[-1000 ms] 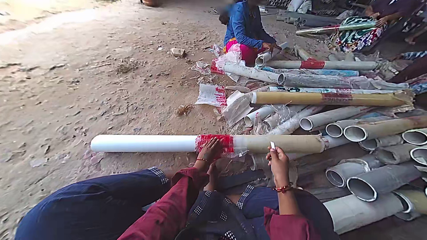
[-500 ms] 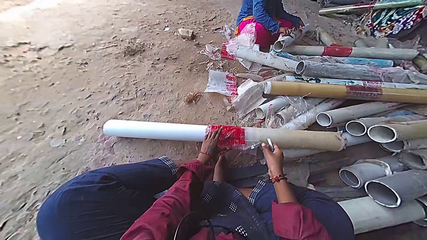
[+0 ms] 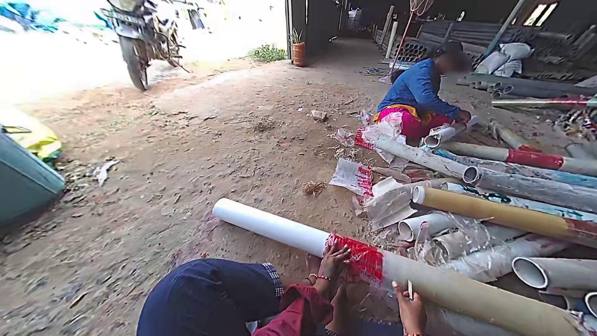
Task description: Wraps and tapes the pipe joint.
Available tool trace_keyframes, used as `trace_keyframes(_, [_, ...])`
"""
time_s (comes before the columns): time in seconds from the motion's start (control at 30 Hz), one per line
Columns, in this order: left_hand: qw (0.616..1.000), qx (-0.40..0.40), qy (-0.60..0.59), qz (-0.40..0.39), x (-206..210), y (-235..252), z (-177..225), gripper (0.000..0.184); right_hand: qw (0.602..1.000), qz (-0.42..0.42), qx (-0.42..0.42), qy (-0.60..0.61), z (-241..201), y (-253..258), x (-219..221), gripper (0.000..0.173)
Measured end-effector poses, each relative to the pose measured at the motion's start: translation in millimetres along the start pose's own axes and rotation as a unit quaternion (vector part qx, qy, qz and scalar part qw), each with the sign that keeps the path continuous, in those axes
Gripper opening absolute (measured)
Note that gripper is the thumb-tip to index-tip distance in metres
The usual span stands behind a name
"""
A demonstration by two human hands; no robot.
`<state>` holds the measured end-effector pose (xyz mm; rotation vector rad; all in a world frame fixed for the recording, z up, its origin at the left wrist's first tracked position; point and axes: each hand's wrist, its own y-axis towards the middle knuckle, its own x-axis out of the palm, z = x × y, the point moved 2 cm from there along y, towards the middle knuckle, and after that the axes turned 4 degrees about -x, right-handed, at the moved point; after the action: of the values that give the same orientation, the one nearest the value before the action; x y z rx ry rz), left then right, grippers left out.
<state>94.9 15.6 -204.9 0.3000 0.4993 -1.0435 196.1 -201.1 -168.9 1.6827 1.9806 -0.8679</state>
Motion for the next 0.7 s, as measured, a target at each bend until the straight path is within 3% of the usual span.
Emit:
trace_keyframes(0.07, [0.999, -0.016, -0.042, 0.022, 3, 3, 4, 0.031, 0.999, -0.009, 0.016, 0.040, 8, 6, 2, 0.053])
trace_keyframes(0.13, [0.998, -0.041, -0.046, 0.029, -2, 10, 15, 0.029, 0.993, -0.017, 0.013, 0.114, 14, 14, 10, 0.042])
trace_keyframes(0.3, [0.981, -0.156, 0.097, -0.068, -31, 25, 64, 0.037, 0.935, 0.057, 0.001, 0.350, -13, 12, 19, 0.015])
trace_keyframes(0.37, [0.974, -0.184, 0.101, -0.078, -49, 17, 96, 0.039, 0.913, 0.068, 0.017, 0.403, -39, -2, 11, 0.012])
trace_keyframes(0.5, [0.980, -0.123, 0.154, -0.023, -68, 7, 97, 0.032, 0.881, 0.071, 0.012, 0.468, -84, -32, -13, 0.012])
trace_keyframes(0.6, [0.989, -0.066, 0.132, 0.026, -115, -15, 142, 0.033, 0.870, 0.070, -0.029, 0.488, -123, -63, -47, 0.015])
trace_keyframes(0.7, [0.968, 0.111, 0.080, 0.212, -160, -49, 191, 0.025, 0.844, 0.067, -0.112, 0.521, -161, -98, -89, 0.022])
